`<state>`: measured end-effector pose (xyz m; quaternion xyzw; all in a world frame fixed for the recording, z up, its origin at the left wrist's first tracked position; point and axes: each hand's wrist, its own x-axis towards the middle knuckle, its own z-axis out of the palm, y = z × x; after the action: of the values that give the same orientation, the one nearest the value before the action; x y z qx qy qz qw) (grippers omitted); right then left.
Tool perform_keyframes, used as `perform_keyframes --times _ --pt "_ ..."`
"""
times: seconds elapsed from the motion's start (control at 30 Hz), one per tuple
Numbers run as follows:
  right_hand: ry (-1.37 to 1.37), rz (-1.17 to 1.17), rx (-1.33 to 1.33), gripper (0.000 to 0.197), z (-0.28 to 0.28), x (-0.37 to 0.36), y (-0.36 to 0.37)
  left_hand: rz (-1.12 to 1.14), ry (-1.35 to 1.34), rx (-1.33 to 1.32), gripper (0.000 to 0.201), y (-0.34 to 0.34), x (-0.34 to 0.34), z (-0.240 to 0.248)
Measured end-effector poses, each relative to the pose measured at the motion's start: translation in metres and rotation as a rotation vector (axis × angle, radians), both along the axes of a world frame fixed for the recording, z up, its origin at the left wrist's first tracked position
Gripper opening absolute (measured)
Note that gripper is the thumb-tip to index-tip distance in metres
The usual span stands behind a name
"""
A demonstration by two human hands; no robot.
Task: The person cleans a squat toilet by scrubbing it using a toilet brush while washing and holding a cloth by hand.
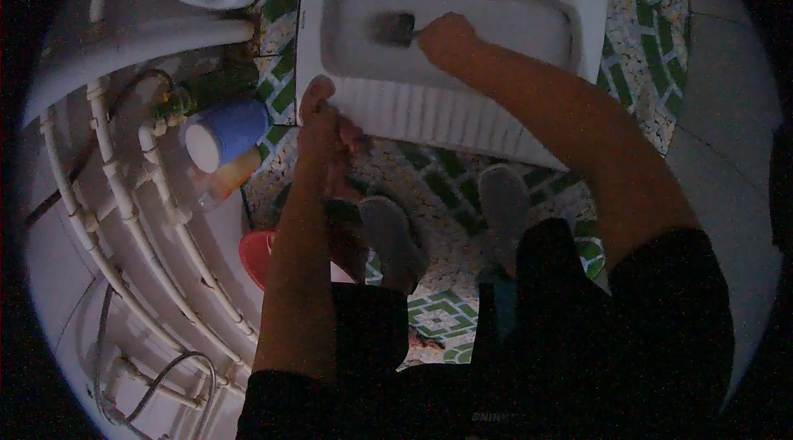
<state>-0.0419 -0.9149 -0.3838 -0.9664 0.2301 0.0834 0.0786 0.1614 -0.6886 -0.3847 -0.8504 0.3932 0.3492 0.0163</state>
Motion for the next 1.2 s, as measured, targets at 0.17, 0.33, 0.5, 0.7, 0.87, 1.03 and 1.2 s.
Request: perform_keyframes --times 0.17,0.33,0.5,0.7,0.87,1.03,1.2 --pt "0.267 0.109 0.300 0.027 0.045 0.007 -0.010 0.111 -0.020 -0.008 0.031 0.024 0.021 0.005" --pt "0.216 0.008 0.469 0.039 0.029 -0.036 0.003 0.720 0.373 -0.007 0.040 -0.042 -0.047 0.101" --pt "0.323 -0.170 0.994 0.044 0.083 -0.032 0.006 0.632 0.346 -0.046 0.041 -0.004 -0.013 0.071" --pt "0.208 -0.116 0.482 0.056 0.027 -0.056 0.023 0.527 0.320 -0.072 0.042 -0.016 -0.023 0.054" --pt "0.321 -0.050 0.493 0.062 0.053 -0.028 0.044 0.534 0.255 -0.062 0.043 -0.005 -0.016 0.053" --pt "0.295 -0.069 0.489 0.062 0.069 -0.060 0.062 0.575 0.469 -0.069 0.044 -0.013 -0.020 0.086" --pt "0.009 -0.085 0.460 0.062 0.027 -0.024 0.070 0.361 0.065 0.103 0.045 0.008 0.010 0.018"
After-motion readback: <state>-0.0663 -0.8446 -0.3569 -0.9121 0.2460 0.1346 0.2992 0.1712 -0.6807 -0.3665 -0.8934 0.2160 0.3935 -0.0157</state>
